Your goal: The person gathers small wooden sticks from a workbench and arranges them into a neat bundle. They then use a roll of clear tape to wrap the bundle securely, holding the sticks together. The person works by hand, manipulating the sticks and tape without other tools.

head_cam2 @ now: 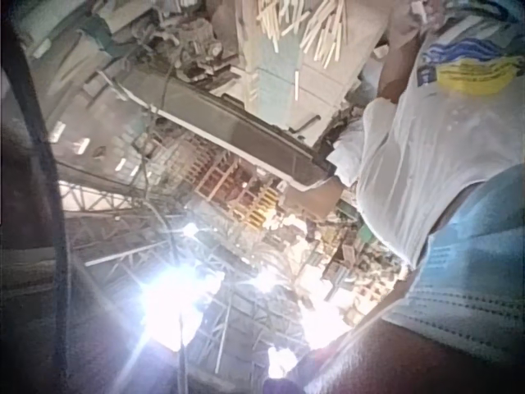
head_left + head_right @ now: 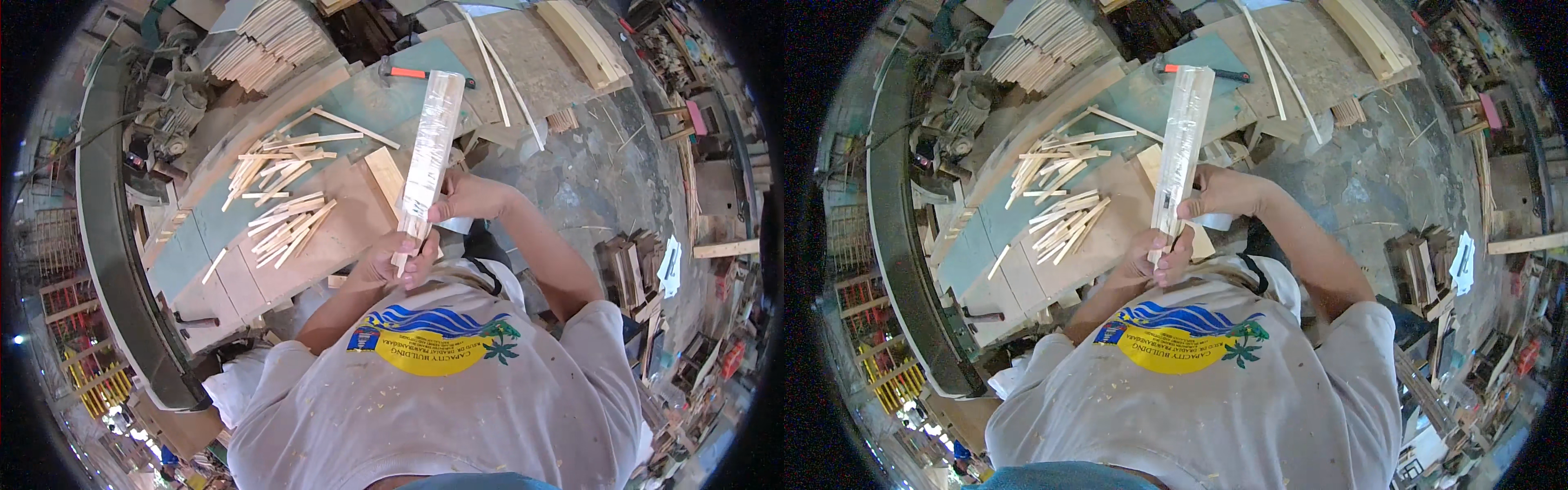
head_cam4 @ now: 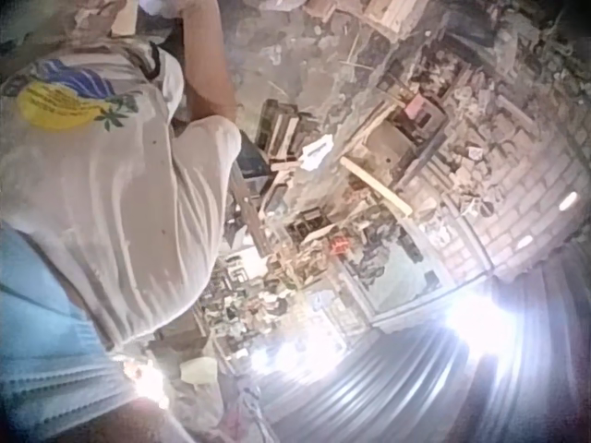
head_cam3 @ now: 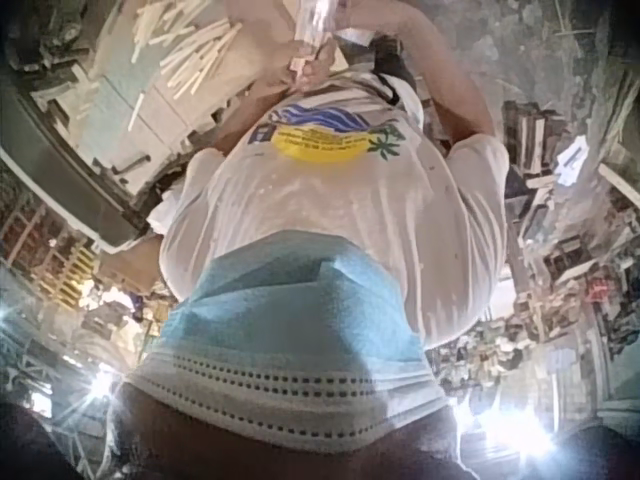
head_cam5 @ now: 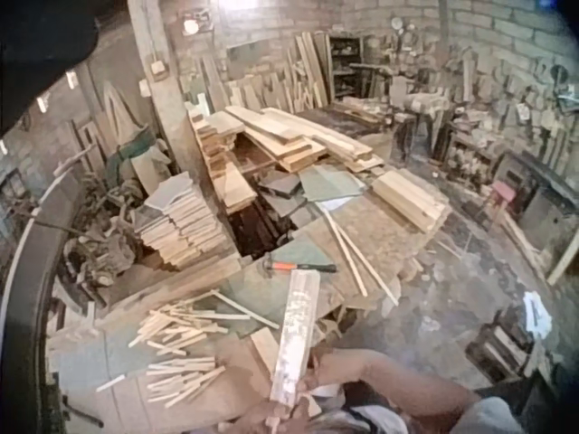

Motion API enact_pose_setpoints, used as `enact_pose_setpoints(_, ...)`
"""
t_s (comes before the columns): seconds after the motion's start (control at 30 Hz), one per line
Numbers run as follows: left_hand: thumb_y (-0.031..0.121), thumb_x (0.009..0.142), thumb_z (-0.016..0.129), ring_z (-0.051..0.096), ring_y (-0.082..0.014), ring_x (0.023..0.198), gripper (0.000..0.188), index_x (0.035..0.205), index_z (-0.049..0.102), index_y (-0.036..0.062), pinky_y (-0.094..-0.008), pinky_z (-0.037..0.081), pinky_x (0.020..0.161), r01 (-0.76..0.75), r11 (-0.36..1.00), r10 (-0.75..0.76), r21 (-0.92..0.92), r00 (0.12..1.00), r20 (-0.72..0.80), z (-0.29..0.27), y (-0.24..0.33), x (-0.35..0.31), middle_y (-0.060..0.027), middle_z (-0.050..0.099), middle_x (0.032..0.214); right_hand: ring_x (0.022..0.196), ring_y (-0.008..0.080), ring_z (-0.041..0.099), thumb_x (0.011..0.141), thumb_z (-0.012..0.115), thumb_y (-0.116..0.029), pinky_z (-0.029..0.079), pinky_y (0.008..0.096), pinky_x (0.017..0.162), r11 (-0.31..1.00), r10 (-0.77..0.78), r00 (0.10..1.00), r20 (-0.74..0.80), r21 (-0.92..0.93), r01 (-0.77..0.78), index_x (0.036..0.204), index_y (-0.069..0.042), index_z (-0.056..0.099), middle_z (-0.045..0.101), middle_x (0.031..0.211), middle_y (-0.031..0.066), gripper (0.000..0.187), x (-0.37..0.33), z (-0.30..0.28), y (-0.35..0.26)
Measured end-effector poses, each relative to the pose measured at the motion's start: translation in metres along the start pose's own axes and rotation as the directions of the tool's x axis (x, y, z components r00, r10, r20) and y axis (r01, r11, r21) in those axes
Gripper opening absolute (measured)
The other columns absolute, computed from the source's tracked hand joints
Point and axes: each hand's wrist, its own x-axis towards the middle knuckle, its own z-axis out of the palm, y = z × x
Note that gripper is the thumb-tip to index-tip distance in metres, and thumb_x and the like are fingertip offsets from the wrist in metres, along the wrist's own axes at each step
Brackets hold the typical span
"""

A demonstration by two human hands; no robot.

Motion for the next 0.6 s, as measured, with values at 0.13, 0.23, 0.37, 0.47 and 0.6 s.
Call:
enact_pose_setpoints(0.13,0.040,0.084,0.075,0.067,-0.0237,0.067,0.053,0.106,0.059,-0.0051,-0.0347,0.055,0.059,0.023,0.836,0.264,0.549,0.859,-0.438,-0.006,0.014,-0.001,-0.0143,0.067,0.080,0.122,0.0223,0.059,0.077,0.085,-0.055,0.046,0.0374,0.106,0.987,-0.021,0.987,-0.156,-0.160,-0.005,0.134,0.001,0.058,0.066,0.129,0.0144,0.084,-0.001,0.001,-0.002)
enact_pose_setpoints(0.23,0.041,0.081,0.078,0.070,-0.0331,0.076,0.063,0.112,0.058,-0.0096,-0.0402,0.056,0.070,0.503,-0.054,0.647,0.863,0.676,-0.353,0.017,0.018,0.002,-0.0210,0.069,0.085,0.121,0.0267,0.061,0.078,0.083,-0.056,0.047,0.0396,0.104,0.909,-0.012,0.949,-0.315,-0.400,-0.121,0.133,0.003,0.057,0.066,0.128,0.0198,0.085,0.013,-0.012,0.021)
enact_pose_setpoints(0.37,0.028,0.078,0.078,0.069,-0.0353,0.077,0.054,0.111,0.059,-0.0094,-0.0422,0.055,0.075,0.547,0.125,0.850,0.828,0.370,-0.373,0.012,0.009,0.016,-0.0194,0.067,0.078,0.119,0.0337,0.063,0.081,0.079,-0.054,0.049,0.0412,0.101,0.732,0.233,0.920,-0.315,-0.566,-0.379,0.136,0.005,0.052,0.064,0.127,0.0264,0.085,0.019,0.023,-0.046)
enact_pose_setpoints(0.47,0.020,0.078,0.073,0.066,-0.0238,0.065,0.039,0.104,0.060,-0.0056,-0.0373,0.054,0.062,0.342,0.339,0.718,0.877,0.508,-0.476,0.010,0.017,0.004,-0.0109,0.063,0.069,0.116,0.0348,0.064,0.085,0.075,-0.057,0.048,0.0423,0.101,0.783,-0.036,0.962,-0.271,-0.605,-0.141,0.137,0.005,0.051,0.065,0.125,0.0255,0.085,0.008,0.018,-0.023)
enact_pose_setpoints(0.6,0.010,0.083,0.068,0.053,-0.0108,0.051,0.017,0.096,0.062,-0.0001,-0.0270,0.040,0.044,0.196,0.723,0.379,0.663,0.690,-0.617,0.024,0.016,-0.009,-0.0045,0.060,0.072,0.123,0.0282,0.060,0.086,0.072,-0.061,0.046,0.0395,0.105,0.883,0.000,0.988,-0.153,-0.463,-0.072,0.142,0.003,0.049,0.063,0.131,0.0211,0.088,-0.003,0.009,-0.016)
